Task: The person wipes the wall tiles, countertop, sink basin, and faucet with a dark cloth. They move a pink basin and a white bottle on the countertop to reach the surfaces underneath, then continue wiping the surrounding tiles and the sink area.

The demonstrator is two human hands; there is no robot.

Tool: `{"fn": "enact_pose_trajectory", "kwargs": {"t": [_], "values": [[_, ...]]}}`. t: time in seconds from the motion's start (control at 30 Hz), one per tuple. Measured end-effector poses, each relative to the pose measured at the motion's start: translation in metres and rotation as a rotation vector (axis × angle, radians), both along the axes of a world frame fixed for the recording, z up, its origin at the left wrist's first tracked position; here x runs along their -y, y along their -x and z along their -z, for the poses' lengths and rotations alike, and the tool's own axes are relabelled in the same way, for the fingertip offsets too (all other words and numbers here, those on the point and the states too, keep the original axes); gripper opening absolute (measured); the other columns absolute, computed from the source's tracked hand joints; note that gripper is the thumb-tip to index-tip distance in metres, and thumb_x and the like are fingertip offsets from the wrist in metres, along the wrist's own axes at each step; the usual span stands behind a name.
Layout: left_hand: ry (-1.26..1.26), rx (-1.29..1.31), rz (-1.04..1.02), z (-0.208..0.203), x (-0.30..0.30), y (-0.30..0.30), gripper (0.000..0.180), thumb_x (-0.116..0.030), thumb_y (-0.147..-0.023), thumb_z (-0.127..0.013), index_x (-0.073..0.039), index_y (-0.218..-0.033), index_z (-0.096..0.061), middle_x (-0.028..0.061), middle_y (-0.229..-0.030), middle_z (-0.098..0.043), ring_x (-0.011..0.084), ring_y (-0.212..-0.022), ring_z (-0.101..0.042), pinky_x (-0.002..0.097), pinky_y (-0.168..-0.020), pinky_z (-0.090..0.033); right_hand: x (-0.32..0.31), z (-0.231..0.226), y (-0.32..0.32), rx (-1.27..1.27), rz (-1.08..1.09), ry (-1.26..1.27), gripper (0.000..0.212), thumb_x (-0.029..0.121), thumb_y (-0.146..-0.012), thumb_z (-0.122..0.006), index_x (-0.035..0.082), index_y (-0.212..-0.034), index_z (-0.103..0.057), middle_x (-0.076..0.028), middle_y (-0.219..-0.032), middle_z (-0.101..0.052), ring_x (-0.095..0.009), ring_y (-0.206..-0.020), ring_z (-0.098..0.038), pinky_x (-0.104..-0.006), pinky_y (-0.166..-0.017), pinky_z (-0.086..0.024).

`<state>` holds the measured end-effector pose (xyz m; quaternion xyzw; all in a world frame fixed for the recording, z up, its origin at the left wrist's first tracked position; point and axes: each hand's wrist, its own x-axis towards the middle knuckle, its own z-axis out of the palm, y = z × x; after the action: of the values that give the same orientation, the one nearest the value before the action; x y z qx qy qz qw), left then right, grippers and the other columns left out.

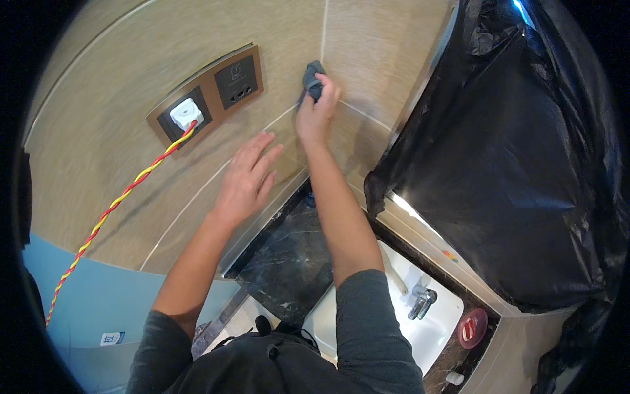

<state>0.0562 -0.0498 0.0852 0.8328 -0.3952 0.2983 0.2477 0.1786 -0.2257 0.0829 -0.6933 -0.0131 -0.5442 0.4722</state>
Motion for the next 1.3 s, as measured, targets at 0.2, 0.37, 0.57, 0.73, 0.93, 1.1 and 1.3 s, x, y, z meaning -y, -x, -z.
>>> {"fn": "enact_pose_trajectory", "kwargs": {"t": [0.2, 0.37, 0.57, 0.73, 0.93, 1.1, 1.3], "values": [[-0.027, 0.022, -0.056, 0.012, -0.011, -0.006, 0.051, 0.002, -0.083, -0.066, -0.002, -0.133, -0.063, 0.0189, -0.148, -0.054, 0.037, -0.142, -0.049, 0.0511, -0.119, -0.038, -0.059, 0.058, 0.034, 0.072, -0.073, 0.075, 0.044, -0.006, -0.084, -0.06, 0.004, -0.127, -0.058, -0.022, -0.128, -0.057, -0.043, -0.119, -0.055, -0.0506, -0.105, -0.043], [-0.051, 0.053, -0.057, 0.024, -0.001, -0.006, 0.049, 0.0, -0.082, -0.066, -0.002, -0.132, -0.064, 0.0178, -0.15, -0.054, 0.0341, -0.143, -0.048, 0.0523, -0.122, -0.033, -0.003, 0.057, 0.048, 0.067, -0.098, 0.542, 0.039, 0.002, -0.083, -0.064, 0.007, -0.122, -0.063, -0.018, -0.127, -0.059, -0.04, -0.118, -0.057, -0.0511, -0.099, -0.046], [-0.142, 0.03, -0.074, 0.033, -0.012, -0.012, 0.046, -0.001, -0.083, -0.066, -0.004, -0.128, -0.066, 0.015, -0.146, -0.058, 0.0303, -0.142, -0.051, 0.0508, -0.124, -0.031, 0.079, -0.015, 0.019, -0.065, 0.485, 1.04, 0.03, 0.016, -0.087, -0.063, 0.017, -0.116, -0.07, -0.003, -0.126, -0.064, -0.026, -0.123, -0.057, -0.0443, -0.1, -0.042], [-0.258, 0.042, -0.116, 0.037, -0.011, -0.013, 0.04, -0.006, -0.084, -0.066, -0.003, -0.125, -0.068, 0.0145, -0.143, -0.059, 0.0282, -0.141, -0.052, 0.0496, -0.125, -0.029, 0.081, 0.033, 0.009, -0.135, 0.488, 1.098, 0.031, 0.018, -0.089, -0.062, 0.018, -0.119, -0.068, -0.002, -0.133, -0.061, -0.025, -0.125, -0.054, -0.045, -0.104, -0.04], [-0.325, 0.068, -0.123, 0.041, -0.015, -0.014, 0.032, -0.011, -0.086, -0.067, -0.004, -0.117, -0.069, 0.0112, -0.133, -0.064, 0.0251, -0.134, -0.056, 0.049, -0.127, -0.027, 0.066, -0.003, 0.019, -0.086, 0.285, 0.915, 0.037, 0.004, -0.085, -0.064, 0.016, -0.12, -0.068, -0.005, -0.129, -0.062, -0.029, -0.12, -0.056, -0.0433, -0.102, -0.043], [-0.321, 0.08, -0.158, 0.034, -0.014, -0.011, 0.027, -0.013, -0.086, -0.06, -0.002, -0.107, -0.072, 0.0115, -0.118, -0.067, 0.0244, -0.127, -0.059, 0.046, -0.128, -0.026, 0.04, -0.083, 0.008, 0.22, 0.053, 0.618, 0.048, -0.008, -0.079, -0.061, 0.01, -0.123, -0.066, -0.012, -0.123, -0.061, -0.035, -0.117, -0.057, -0.0449, -0.102, -0.045], [-0.417, 0.135, -0.193, 0.04, -0.003, -0.013, 0.025, -0.013, -0.083, -0.067, -0.007, -0.106, -0.072, 0.0057, -0.121, -0.068, 0.0191, -0.126, -0.06, 0.0479, -0.127, -0.027, -0.003, -0.025, -0.026, 0.191, -0.071, 0.083, 0.032, -0.012, -0.078, -0.054, 0.002, -0.107, -0.058, -0.021, -0.118, -0.057, -0.04, -0.12, -0.053, -0.0493, -0.108, -0.039]]}}
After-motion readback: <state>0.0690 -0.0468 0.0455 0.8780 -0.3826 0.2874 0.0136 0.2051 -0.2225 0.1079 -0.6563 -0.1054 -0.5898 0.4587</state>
